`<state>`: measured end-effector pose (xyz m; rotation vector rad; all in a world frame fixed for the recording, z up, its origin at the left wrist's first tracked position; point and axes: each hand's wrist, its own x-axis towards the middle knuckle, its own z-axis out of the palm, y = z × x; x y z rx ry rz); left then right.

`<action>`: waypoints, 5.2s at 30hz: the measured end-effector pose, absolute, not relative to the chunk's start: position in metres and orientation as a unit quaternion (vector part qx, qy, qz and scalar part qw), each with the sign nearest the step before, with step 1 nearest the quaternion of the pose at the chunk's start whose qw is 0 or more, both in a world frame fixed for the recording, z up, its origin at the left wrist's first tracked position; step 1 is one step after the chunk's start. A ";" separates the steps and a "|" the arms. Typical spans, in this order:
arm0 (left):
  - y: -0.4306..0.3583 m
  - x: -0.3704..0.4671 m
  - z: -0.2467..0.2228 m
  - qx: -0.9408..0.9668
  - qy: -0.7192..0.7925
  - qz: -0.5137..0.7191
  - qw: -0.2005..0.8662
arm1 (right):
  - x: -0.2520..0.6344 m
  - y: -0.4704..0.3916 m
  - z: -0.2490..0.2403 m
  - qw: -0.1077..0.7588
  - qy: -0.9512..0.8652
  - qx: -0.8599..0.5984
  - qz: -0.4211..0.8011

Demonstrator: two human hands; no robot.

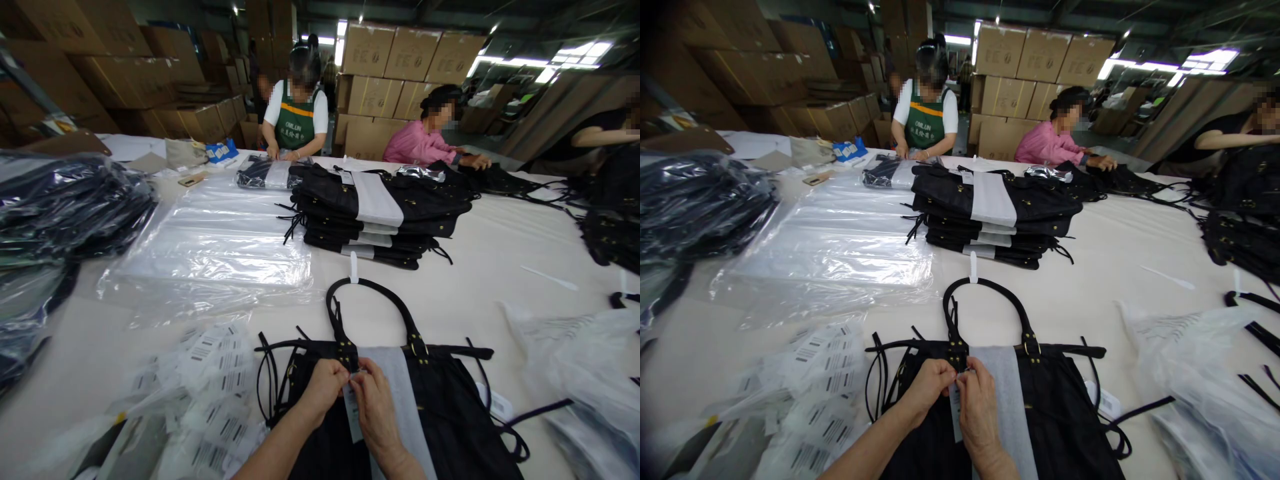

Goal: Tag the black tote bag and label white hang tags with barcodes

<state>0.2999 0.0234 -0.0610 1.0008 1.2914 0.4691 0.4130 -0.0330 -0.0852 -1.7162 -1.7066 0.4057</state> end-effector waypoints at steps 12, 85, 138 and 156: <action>0.009 0.295 -0.076 0.798 0.465 0.294 0.246 | 0.411 -0.039 -0.078 0.381 -0.612 -0.662 0.205; 0.020 0.299 -0.059 0.487 0.642 0.274 0.525 | 0.389 -0.013 -0.075 0.507 -0.195 -0.590 0.597; 0.011 0.293 -0.076 0.669 0.601 0.202 0.389 | 0.396 -0.014 -0.082 0.447 -0.309 -0.649 0.532; 0.009 0.291 -0.079 0.685 0.580 0.208 0.389 | 0.395 -0.016 -0.089 0.402 -0.383 -0.667 0.497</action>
